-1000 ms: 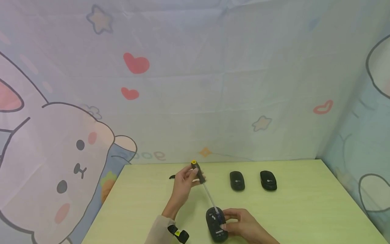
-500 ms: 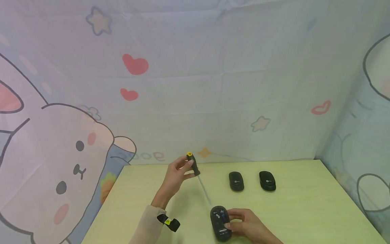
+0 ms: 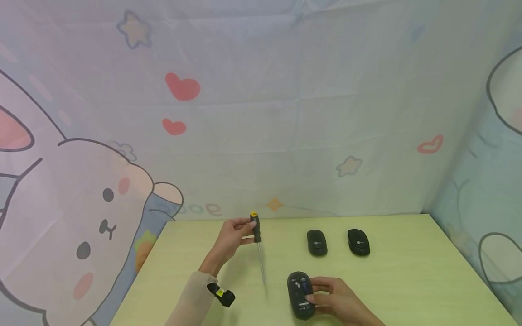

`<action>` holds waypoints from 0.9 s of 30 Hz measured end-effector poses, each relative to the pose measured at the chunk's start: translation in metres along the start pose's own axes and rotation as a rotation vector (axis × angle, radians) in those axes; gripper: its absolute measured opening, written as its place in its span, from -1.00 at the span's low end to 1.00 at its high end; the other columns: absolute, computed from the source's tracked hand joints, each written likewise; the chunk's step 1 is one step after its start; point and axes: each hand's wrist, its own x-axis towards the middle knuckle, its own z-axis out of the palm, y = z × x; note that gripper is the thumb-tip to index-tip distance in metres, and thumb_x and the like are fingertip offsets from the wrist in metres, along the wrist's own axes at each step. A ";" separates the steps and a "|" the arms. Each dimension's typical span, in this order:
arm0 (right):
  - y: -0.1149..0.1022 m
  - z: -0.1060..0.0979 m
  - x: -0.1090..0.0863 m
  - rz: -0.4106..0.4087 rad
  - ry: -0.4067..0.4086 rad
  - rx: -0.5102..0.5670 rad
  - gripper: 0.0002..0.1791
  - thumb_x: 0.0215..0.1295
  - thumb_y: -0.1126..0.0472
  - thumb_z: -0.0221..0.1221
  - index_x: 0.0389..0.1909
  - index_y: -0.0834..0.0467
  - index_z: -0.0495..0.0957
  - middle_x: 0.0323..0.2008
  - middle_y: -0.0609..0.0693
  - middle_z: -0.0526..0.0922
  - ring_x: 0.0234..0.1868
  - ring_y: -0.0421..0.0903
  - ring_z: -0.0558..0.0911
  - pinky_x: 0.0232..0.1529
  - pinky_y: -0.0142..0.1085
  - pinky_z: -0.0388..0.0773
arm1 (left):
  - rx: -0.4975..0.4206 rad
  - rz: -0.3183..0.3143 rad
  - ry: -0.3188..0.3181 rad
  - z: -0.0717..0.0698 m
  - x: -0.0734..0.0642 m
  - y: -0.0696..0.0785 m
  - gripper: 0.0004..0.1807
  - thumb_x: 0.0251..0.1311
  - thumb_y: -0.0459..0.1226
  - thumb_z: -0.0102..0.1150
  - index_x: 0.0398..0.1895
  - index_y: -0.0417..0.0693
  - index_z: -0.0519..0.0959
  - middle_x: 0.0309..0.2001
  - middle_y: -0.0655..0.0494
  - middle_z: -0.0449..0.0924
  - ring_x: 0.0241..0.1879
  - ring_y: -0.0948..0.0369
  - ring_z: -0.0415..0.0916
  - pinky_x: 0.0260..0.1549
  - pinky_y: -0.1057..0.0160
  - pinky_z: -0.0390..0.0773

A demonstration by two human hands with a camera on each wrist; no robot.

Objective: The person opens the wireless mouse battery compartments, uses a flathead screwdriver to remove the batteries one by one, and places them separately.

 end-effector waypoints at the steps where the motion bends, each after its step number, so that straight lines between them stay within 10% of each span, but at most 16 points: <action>1: 0.000 0.000 0.000 -0.004 0.001 0.002 -0.33 0.37 0.27 0.36 0.39 0.48 0.39 0.07 0.13 0.69 -0.02 -0.08 0.75 0.03 -0.15 0.80 | 0.009 -0.003 0.004 0.000 0.001 -0.002 -0.54 0.51 -0.31 0.18 0.36 -0.39 0.48 0.21 -0.37 0.65 -0.03 0.13 0.78 0.02 0.11 0.82; 27: -0.003 0.003 -0.002 0.001 0.005 0.024 -0.33 0.39 0.25 0.35 0.39 0.49 0.38 0.03 0.09 0.71 -0.06 -0.10 0.77 0.02 -0.18 0.81 | 0.154 -0.177 -0.029 -0.013 0.031 -0.050 -0.47 0.51 -0.28 0.20 0.35 -0.54 0.43 0.15 -0.38 0.65 -0.03 0.00 0.77 -0.04 0.11 0.83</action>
